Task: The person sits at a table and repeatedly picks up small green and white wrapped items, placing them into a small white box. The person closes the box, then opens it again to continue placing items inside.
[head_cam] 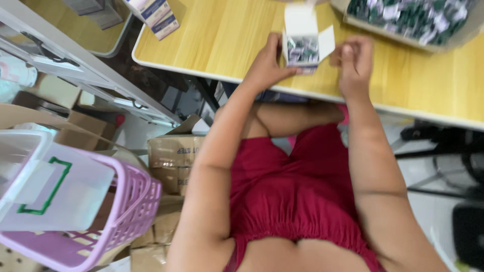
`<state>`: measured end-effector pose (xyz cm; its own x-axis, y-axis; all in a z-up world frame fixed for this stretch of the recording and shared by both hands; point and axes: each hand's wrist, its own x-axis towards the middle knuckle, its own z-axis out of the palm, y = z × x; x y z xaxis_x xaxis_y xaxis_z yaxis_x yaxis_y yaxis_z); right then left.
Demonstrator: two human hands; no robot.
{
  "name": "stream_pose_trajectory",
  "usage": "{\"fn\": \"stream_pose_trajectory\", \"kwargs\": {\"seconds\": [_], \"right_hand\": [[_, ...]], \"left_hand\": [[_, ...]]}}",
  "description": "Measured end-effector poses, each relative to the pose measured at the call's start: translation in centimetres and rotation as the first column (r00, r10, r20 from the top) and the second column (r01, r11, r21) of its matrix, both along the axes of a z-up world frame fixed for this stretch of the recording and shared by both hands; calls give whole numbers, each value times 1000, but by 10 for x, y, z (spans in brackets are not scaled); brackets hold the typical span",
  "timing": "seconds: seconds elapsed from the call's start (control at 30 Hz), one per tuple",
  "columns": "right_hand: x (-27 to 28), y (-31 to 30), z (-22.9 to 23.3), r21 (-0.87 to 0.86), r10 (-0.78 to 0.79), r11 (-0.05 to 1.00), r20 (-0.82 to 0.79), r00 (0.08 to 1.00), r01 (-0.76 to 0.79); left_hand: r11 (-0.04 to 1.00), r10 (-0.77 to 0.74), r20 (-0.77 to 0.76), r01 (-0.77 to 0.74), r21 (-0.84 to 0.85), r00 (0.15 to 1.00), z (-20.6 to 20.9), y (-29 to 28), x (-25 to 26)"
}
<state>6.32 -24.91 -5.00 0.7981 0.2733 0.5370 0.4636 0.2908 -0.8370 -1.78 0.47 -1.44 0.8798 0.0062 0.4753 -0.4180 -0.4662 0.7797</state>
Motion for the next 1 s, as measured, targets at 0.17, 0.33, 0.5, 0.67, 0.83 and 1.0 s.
{"fn": "stream_pose_trajectory", "kwargs": {"seconds": [0.17,0.33,0.5,0.67,0.83,1.0], "right_hand": [[11,18,-16,-118,-15,993,-11,1000,13],[10,15,-5,-130,25,991,-26,999,-28],[5,10,-1,-98,69,993,-17,997,-71],[5,15,2,-131,-9,991,30,999,13],[10,16,2,-80,-14,997,-49,999,10],[10,14,-5,-31,63,997,-75,995,-66]], "left_hand": [[992,-48,121,62,-114,991,-13,-1,6],[992,-22,119,37,-122,993,-17,0,13],[991,-46,173,66,-112,984,-27,-1,24],[994,-105,210,102,25,972,-30,-1,27],[998,-70,206,67,19,976,-24,-3,21],[986,-128,145,109,127,981,-22,-4,10]]}}
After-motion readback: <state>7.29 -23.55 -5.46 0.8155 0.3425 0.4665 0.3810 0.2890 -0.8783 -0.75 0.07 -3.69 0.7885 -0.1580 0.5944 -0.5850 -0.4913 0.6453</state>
